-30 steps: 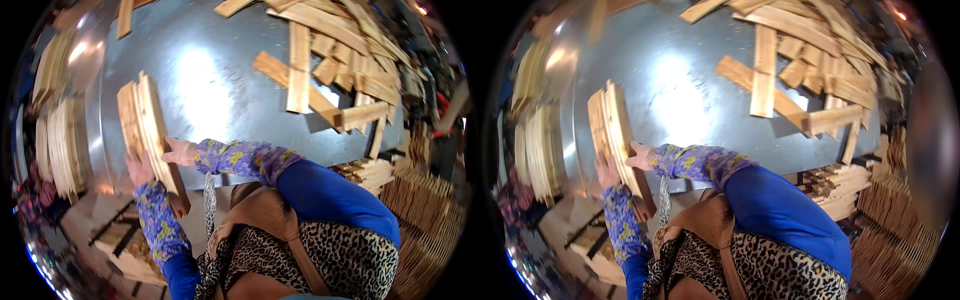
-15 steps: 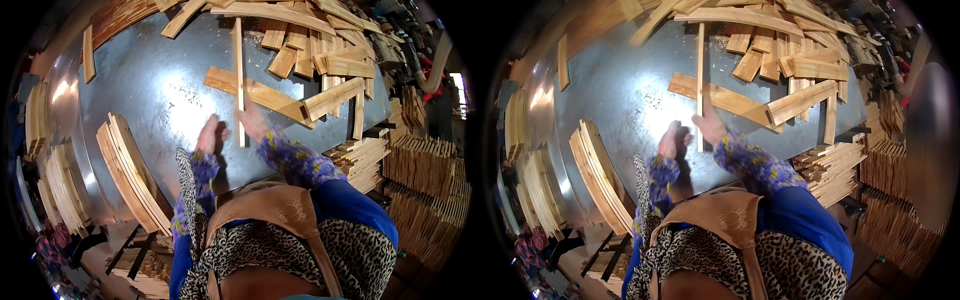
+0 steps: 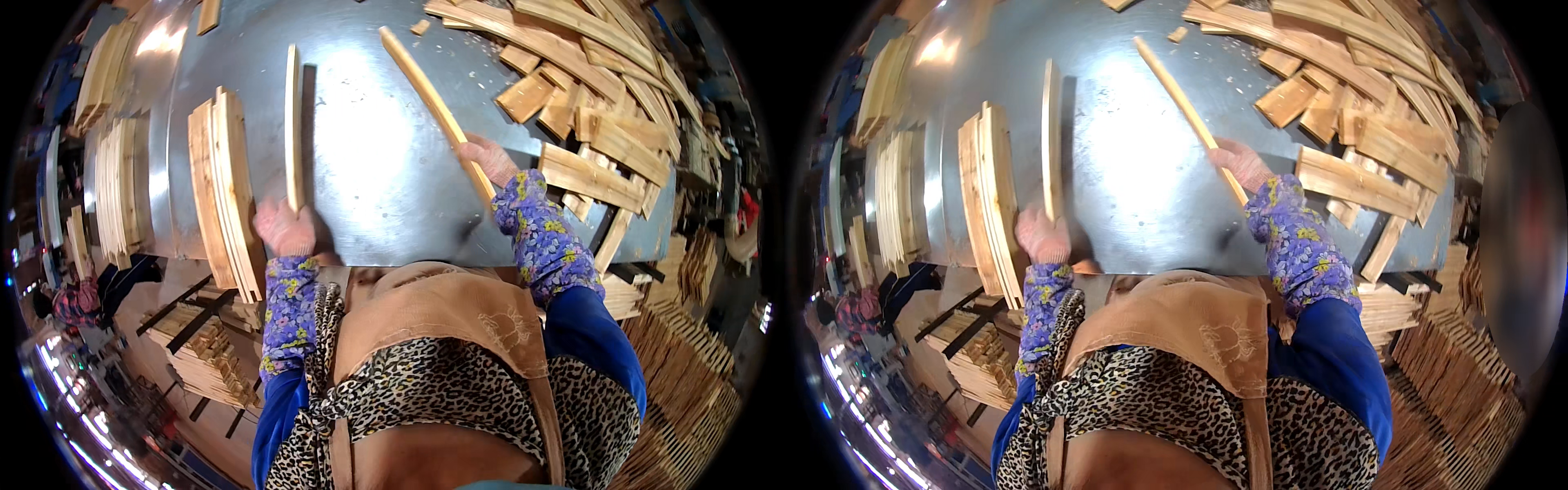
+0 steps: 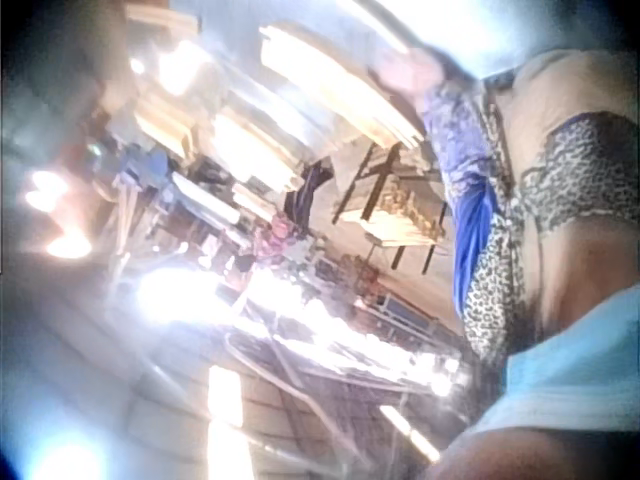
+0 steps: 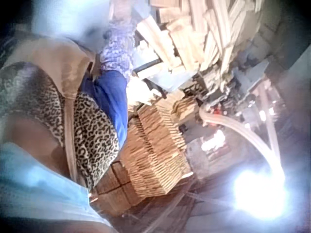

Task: The person sorts wooden planks on a metal table, picking them up one by one and stacking them into a neat pile. The person handles the wood by hand, moving pieces from a scattered pile to an organized stack.

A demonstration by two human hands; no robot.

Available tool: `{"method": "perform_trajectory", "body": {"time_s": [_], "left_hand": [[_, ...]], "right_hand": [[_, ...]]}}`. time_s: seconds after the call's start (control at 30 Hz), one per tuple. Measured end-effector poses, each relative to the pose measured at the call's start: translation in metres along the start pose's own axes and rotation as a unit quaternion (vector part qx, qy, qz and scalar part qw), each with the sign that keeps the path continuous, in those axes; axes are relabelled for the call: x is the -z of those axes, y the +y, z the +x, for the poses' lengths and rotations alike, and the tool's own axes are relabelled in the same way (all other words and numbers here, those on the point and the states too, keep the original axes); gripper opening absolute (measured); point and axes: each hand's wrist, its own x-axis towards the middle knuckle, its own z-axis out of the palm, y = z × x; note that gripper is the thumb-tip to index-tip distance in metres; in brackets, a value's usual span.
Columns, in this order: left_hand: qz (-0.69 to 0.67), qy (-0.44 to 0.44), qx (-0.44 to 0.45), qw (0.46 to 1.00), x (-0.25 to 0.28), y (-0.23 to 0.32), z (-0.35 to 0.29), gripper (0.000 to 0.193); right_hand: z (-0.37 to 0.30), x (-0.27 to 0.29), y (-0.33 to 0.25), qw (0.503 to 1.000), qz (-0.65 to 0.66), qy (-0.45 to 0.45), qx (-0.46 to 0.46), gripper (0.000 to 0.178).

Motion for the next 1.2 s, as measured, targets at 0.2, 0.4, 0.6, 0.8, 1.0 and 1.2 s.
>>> {"method": "perform_trajectory", "body": {"time_s": [0.2, 0.4, 0.6, 0.8, 1.0, 1.2], "left_hand": [[-0.073, 0.157, 0.03, 0.984, -0.057, -0.136, 0.014, 0.079], [-0.147, 0.248, -0.064, 0.955, -0.055, -0.157, 0.016, 0.067], [-0.292, 0.21, -0.084, 0.929, -0.014, -0.157, 0.017, 0.045], [-0.142, 0.165, -0.03, 0.976, -0.012, -0.149, 0.042, 0.063], [-0.213, 0.241, -0.179, 0.93, 0.001, -0.084, 0.069, 0.075], [-0.308, 0.149, -0.34, 0.876, 0.034, 0.072, 0.131, 0.058]], "right_hand": [[0.059, -0.104, 0.0, 0.882, 0.409, -0.214, -0.097, 0.048], [0.088, -0.236, -0.01, 0.984, 0.049, -0.149, -0.081, 0.034], [0.018, -0.439, -0.035, 0.911, -0.389, -0.129, 0.044, 0.037], [0.087, -0.344, -0.063, 0.882, -0.338, -0.274, 0.182, 0.085], [0.176, -0.042, -0.181, 0.825, -0.516, 0.157, 0.171, 0.053], [0.174, 0.006, -0.145, 0.953, -0.286, -0.061, 0.079, 0.055]]}}
